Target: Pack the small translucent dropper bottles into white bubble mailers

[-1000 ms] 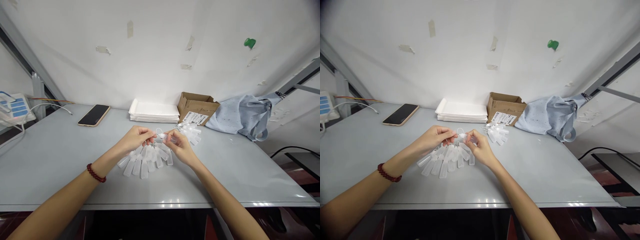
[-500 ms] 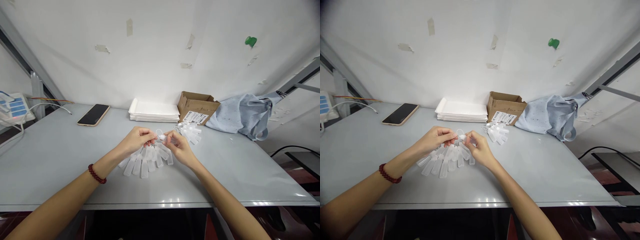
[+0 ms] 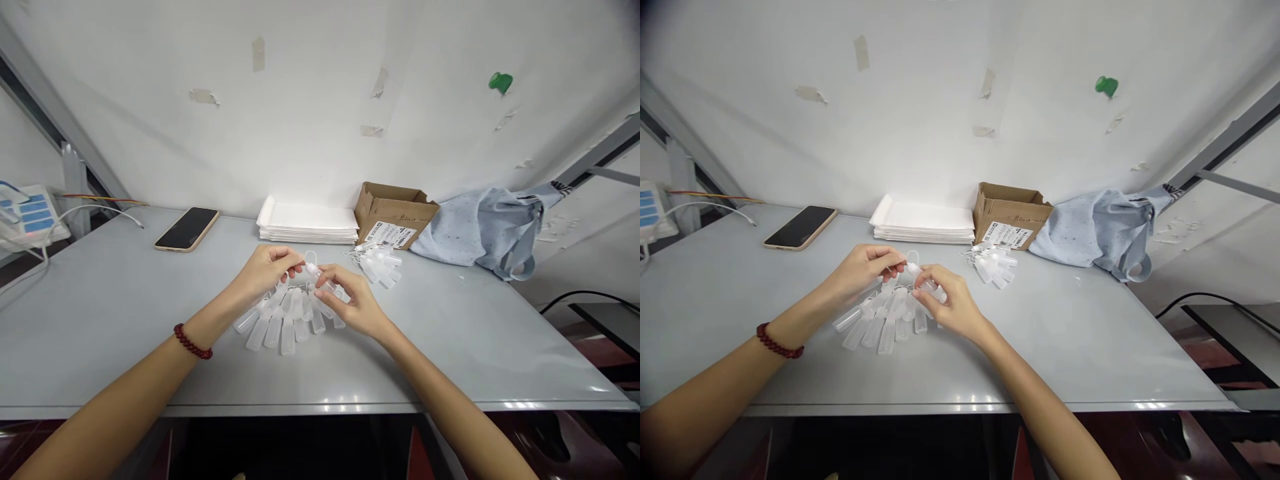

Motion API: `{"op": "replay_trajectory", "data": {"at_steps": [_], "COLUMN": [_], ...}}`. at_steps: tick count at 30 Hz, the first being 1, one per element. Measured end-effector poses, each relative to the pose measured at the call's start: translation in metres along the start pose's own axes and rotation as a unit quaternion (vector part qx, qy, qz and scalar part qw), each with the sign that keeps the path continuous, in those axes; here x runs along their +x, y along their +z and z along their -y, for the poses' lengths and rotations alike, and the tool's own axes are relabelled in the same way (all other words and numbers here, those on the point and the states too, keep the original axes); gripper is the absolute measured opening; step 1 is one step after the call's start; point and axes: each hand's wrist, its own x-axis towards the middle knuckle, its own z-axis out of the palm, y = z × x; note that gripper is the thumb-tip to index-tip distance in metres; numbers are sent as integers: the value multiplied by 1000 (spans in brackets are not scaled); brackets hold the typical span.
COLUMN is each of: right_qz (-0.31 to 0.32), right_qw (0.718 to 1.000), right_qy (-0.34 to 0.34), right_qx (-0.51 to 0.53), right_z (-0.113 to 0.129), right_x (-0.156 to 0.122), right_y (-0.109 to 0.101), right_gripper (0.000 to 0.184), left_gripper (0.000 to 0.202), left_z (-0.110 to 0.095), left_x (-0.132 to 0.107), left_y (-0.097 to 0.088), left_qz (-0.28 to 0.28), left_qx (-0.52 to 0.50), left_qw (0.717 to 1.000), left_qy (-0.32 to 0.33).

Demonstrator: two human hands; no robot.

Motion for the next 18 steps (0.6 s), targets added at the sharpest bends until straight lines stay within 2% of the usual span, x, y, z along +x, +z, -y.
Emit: {"op": "replay_trajectory", "data": {"at_steps": [5,7,9,12,15,18], "right_qz": [-22,-42,-66,-101,-114,-116], "right_qw": [1000,999,997,991,981,965], "right_qy": [0,14,31,47,48,58], "right_qx": [1,-10,-28,-72,-147,-228], "right_z": [1,0,-4,-15,-31,-47], "right_x": [2,3,5,8,10,10], "right_y": [-8,-12,-16,-21,-26,-30], "right_gripper": [24,25,24,21,16,16], "left_gripper": [20,20,20,20,21,25], "left_z": [1,0,0,3,10,16], "left_x": [9,13,16,20,23,25], "left_y": [-14,-25,-38,-57,-69,-72], "left_qz": [-73,-78,-58,10,73,104], "left_qx": [-20,-16,16,105,218,292], "left_qw": [997,997,998,992,968,945], "left_qy": [-5,-17,-32,-68,-100,-99]}}
